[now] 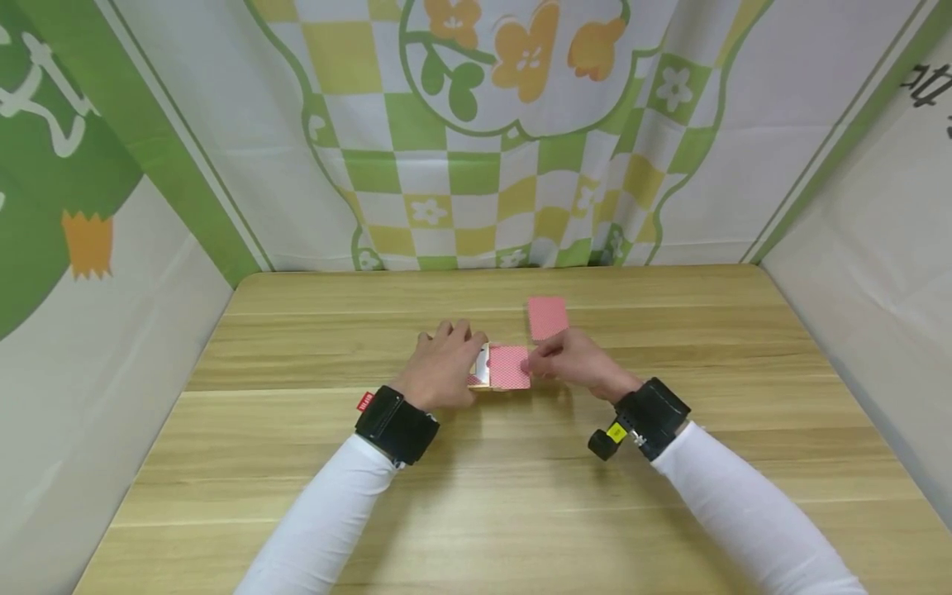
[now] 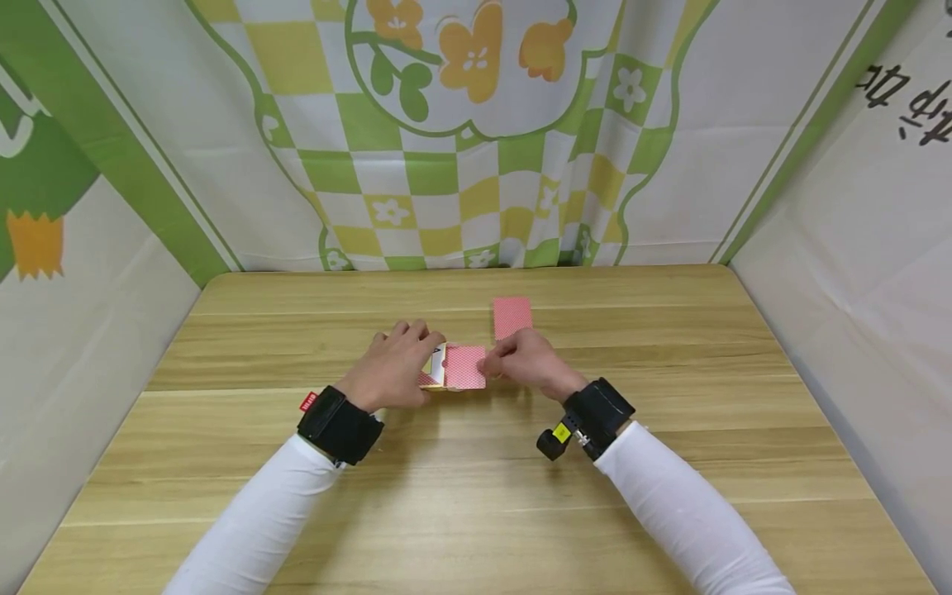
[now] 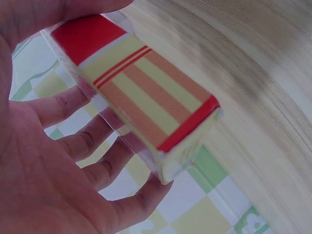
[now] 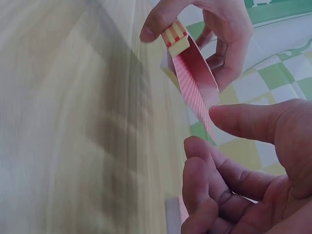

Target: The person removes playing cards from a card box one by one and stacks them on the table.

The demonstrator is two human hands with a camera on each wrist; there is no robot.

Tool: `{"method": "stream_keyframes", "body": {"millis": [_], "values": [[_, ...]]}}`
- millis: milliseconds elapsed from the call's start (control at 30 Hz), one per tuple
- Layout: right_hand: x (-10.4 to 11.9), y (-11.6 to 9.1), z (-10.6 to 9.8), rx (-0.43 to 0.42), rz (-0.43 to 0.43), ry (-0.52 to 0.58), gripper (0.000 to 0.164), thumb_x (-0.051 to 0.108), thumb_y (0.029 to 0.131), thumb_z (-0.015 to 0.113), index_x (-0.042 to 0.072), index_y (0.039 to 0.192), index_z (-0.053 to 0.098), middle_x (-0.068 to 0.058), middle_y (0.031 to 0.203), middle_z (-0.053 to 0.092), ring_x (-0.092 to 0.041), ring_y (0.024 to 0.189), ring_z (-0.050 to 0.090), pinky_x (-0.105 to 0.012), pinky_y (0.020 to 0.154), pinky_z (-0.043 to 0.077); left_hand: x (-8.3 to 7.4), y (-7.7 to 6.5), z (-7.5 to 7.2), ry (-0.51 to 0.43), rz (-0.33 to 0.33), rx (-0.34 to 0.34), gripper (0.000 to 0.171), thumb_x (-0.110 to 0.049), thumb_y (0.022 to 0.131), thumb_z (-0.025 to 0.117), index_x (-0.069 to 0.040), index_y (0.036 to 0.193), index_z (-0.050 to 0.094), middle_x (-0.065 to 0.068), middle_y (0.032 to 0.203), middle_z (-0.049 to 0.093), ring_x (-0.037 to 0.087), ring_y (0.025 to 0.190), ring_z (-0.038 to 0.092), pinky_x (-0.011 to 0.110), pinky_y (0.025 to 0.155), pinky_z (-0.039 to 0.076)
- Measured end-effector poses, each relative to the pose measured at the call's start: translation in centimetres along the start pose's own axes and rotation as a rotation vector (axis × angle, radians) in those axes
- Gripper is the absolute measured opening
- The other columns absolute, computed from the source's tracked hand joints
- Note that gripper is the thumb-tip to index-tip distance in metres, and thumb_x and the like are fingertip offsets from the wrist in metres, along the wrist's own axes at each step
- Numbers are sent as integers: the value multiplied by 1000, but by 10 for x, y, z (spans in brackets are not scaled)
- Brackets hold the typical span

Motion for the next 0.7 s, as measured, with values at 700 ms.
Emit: {"method": "stream_keyframes", "body": {"millis": [700], "values": [[43,-3,1,-52,-471,-630,44,30,80,87,5,113,71,-9,112,70,-27,105,65,-42,89,52,1,-1,1,0,-2,14,73,-13,68,86,-8,136,58,12,124,54,34,116,48,60,94,44]]}}
Point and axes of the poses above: each hand's wrist, its own y-axis towards the middle knuckle, its own z-axis out of the palm, x = y × z, the point moved 5 cm from there along y, towards the middle knuckle
